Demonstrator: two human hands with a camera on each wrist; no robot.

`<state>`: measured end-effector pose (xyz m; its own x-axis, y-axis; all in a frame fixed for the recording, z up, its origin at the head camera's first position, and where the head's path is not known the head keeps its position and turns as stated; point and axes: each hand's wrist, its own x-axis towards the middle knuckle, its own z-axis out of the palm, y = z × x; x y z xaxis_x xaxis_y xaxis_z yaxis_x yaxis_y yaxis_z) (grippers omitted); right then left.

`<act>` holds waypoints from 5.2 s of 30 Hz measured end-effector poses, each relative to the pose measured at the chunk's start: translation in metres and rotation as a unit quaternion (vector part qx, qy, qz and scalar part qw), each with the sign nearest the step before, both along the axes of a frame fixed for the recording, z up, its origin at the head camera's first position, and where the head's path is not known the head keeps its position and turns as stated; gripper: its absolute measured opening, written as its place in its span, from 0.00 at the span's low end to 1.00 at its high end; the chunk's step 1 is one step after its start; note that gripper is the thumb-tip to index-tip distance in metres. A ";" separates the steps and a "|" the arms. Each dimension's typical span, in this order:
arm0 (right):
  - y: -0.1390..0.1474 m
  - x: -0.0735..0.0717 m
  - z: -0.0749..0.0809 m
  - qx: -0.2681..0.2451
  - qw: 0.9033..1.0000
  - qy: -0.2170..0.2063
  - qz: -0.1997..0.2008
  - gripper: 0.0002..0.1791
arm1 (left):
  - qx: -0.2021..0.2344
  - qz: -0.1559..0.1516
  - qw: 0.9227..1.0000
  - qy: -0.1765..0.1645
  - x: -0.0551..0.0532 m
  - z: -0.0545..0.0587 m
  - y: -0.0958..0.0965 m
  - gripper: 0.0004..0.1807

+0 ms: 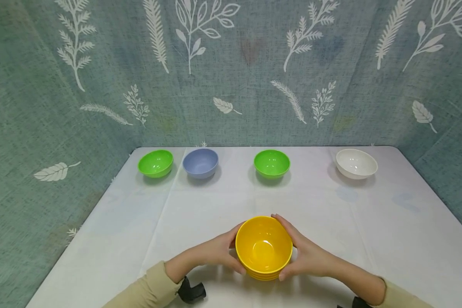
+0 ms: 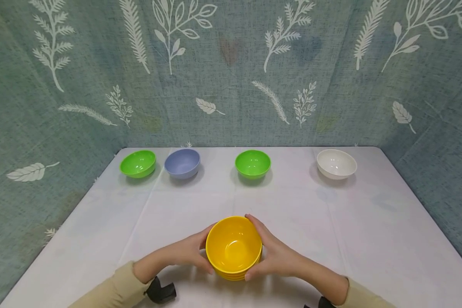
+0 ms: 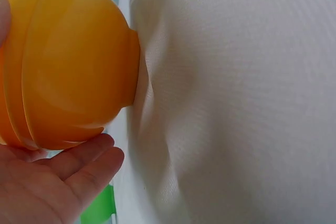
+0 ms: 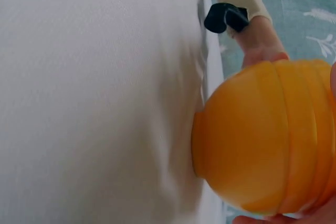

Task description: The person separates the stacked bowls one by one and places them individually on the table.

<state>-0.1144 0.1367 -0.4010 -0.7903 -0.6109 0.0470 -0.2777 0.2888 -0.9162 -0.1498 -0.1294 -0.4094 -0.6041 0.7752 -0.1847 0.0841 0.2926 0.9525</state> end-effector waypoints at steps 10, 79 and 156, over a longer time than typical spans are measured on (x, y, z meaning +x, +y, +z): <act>-0.005 0.002 -0.001 0.005 0.999 0.032 -0.030 0.63 | 0.000 0.003 1.000 0.006 0.001 -0.003 0.002 0.55; 0.108 -0.015 0.040 0.033 0.960 0.113 -0.254 0.60 | 0.004 0.001 1.000 -0.019 0.002 0.000 0.000 0.55; 0.212 -0.040 -0.011 0.186 0.931 -0.083 -0.304 0.62 | -0.004 0.006 1.000 -0.027 0.005 0.002 -0.004 0.53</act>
<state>-0.1546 0.3488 -0.4116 -0.9728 0.0023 -0.2317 0.1772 0.6519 -0.7374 -0.1450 -0.1330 -0.4071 -0.6022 0.7664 -0.2236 0.0289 0.3008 0.9533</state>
